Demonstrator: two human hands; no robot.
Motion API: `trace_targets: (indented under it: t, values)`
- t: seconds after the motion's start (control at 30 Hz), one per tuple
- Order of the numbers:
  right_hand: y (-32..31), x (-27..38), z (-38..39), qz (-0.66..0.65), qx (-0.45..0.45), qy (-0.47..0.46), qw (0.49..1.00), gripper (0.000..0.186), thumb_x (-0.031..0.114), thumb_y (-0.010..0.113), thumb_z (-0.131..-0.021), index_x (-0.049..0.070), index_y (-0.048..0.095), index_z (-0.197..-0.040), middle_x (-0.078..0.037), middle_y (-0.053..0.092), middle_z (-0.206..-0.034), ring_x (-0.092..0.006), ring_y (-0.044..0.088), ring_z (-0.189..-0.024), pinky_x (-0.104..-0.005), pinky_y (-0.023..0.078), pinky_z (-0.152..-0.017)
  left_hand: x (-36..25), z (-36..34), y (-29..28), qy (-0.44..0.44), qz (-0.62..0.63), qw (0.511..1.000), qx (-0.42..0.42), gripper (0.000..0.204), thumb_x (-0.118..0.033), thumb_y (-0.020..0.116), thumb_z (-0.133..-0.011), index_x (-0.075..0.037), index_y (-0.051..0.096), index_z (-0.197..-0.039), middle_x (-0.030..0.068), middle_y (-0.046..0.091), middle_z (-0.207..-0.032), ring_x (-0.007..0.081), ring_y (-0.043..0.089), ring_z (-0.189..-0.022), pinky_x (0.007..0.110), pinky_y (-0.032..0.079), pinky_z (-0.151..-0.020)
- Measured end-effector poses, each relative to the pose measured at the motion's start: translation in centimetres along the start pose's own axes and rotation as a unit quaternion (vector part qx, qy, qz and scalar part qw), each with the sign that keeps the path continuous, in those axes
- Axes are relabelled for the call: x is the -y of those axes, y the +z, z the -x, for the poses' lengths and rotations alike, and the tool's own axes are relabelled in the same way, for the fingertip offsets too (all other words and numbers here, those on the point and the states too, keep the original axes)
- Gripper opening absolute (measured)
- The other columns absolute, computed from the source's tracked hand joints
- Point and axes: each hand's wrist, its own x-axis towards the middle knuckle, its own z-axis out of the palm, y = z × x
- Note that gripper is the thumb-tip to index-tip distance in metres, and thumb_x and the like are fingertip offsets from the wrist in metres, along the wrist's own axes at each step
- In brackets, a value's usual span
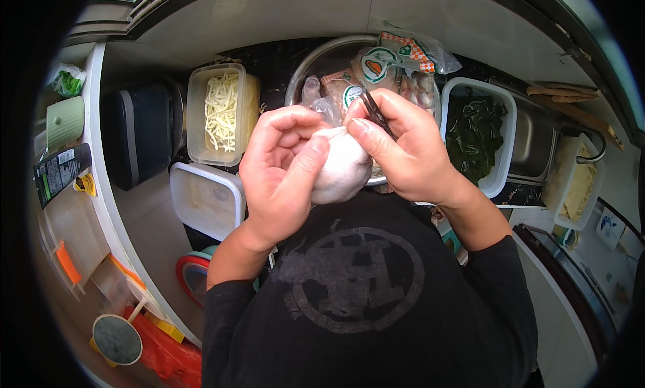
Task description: The person cleans a raw chicken by hand and using tweezers. They pluck and scrape at the skin of the chicken while holding it above a bowl.
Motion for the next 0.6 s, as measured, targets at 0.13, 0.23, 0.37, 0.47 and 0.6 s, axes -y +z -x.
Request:
trace_targets:
  t: [0.13,0.23,0.37,0.47,0.6]
  values:
    - [-0.1,0.1,0.1,-0.004,0.000,0.006,1.000,0.014,0.010,0.061,-0.095,-0.003,0.060,-0.099,-0.007,0.062,-0.088,-0.0098,0.056,-0.082,-0.0271,0.048,-0.073,0.4,0.3,0.0,0.028,-0.013,0.999,-0.016,0.022,0.001,0.059,-0.094,0.004,0.052,-0.114,0.0090,0.060,-0.107,0.0114,0.061,-0.095,0.025,0.049,-0.086]
    - [0.0,0.2,0.2,-0.011,-0.011,-0.004,1.000,0.013,0.009,0.061,-0.095,-0.004,0.060,-0.098,-0.008,0.062,-0.088,-0.0103,0.056,-0.082,-0.0271,0.048,-0.074,0.7,0.4,-0.4,0.062,-0.050,0.997,0.013,0.023,0.000,0.060,-0.094,0.005,0.053,-0.115,0.0093,0.059,-0.109,0.0111,0.060,-0.095,0.025,0.048,-0.086]
    - [-0.1,0.9,0.1,-0.013,-0.019,-0.017,1.000,0.012,0.007,0.060,-0.095,-0.004,0.059,-0.098,-0.008,0.061,-0.091,-0.0106,0.057,-0.086,-0.0266,0.048,-0.076,0.3,-0.4,-0.7,0.077,-0.055,0.989,0.115,0.031,0.001,0.065,-0.090,0.006,0.054,-0.118,0.0107,0.058,-0.112,0.0129,0.060,-0.096,0.026,0.049,-0.085]
    - [0.1,1.2,0.2,-0.034,-0.022,-0.021,0.999,0.009,0.005,0.059,-0.095,-0.003,0.060,-0.099,-0.007,0.061,-0.093,-0.0099,0.057,-0.088,-0.0258,0.048,-0.078,-0.2,0.1,0.7,0.028,-0.033,0.998,0.050,0.034,0.005,0.068,-0.086,0.007,0.056,-0.118,0.0116,0.058,-0.111,0.0150,0.061,-0.097,0.027,0.049,-0.086]
    - [-0.2,0.8,0.6,-0.052,-0.020,-0.026,0.998,0.008,0.003,0.059,-0.096,-0.002,0.060,-0.101,-0.005,0.060,-0.097,-0.0090,0.055,-0.090,-0.0246,0.046,-0.081,0.4,-0.3,-0.5,0.070,-0.101,0.989,0.078,0.025,0.006,0.067,-0.086,0.007,0.060,-0.110,0.0122,0.060,-0.107,0.0151,0.061,-0.095,0.027,0.049,-0.085]
